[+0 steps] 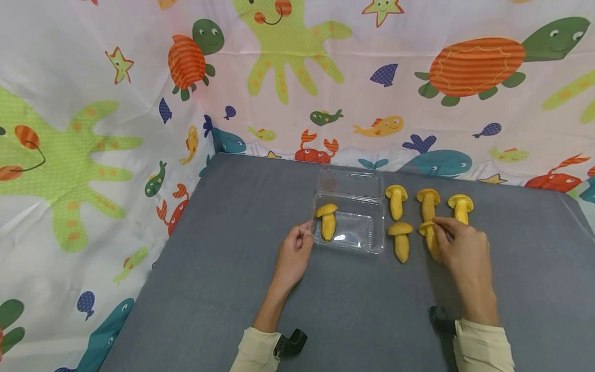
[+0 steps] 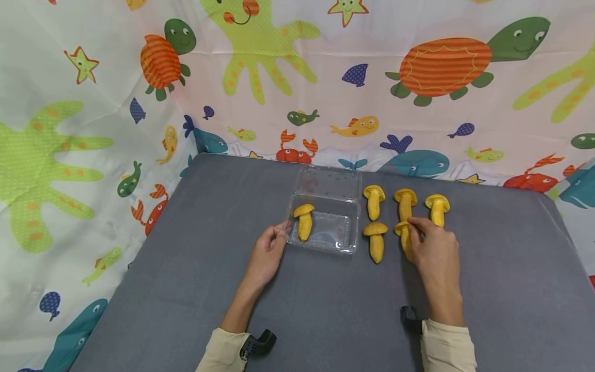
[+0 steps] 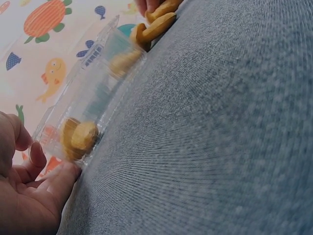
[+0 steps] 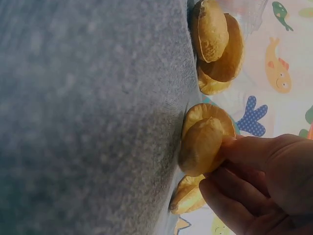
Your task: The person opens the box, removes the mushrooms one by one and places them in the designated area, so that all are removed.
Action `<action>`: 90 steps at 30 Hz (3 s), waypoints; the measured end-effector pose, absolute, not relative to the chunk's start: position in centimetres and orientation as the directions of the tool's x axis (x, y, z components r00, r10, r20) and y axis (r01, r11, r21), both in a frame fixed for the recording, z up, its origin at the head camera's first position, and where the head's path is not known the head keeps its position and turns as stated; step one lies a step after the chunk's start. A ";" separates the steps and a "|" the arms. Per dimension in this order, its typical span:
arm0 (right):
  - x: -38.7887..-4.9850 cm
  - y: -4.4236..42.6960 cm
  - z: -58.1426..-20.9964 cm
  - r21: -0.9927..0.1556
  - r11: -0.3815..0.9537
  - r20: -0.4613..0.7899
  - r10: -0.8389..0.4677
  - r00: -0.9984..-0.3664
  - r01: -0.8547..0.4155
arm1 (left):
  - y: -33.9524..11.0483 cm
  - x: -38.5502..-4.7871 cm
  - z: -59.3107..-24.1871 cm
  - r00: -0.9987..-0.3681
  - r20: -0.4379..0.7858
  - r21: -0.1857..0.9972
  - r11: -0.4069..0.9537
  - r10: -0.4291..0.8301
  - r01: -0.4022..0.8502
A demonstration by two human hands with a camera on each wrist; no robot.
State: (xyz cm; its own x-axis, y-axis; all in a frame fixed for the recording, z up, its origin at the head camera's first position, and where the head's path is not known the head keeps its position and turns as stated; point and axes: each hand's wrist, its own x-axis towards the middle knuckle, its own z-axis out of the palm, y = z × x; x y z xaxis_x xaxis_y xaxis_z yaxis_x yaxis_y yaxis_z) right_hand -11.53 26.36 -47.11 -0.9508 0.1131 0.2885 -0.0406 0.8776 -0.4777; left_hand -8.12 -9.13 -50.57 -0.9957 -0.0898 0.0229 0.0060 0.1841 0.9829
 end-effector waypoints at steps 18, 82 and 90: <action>-11.1 26.3 -45.5 -0.485 0.874 0.182 0.115 -0.977 0.012 | -9.3 -8.2 -50.4 -0.995 0.029 0.980 0.200 -0.096 0.010; -14.7 14.3 -43.3 -0.497 0.724 0.172 -0.459 -0.872 -0.479 | -8.4 -7.8 -50.3 -0.982 0.036 0.976 0.218 -0.185 -0.005; -16.0 12.0 -43.9 -0.445 0.696 0.182 -0.546 -0.818 -0.564 | -8.5 -7.9 -50.3 -0.982 0.031 0.974 0.227 -0.189 -0.013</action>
State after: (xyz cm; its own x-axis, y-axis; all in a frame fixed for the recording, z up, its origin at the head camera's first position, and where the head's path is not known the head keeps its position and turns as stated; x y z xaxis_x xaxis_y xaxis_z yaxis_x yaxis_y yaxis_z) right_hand -15.97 12.00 -43.87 -0.8178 -0.5461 0.1817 -0.5636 0.6962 -0.4445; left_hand -7.90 -8.49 -50.34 -0.9815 -0.1889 0.0308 -0.0131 0.2272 0.9738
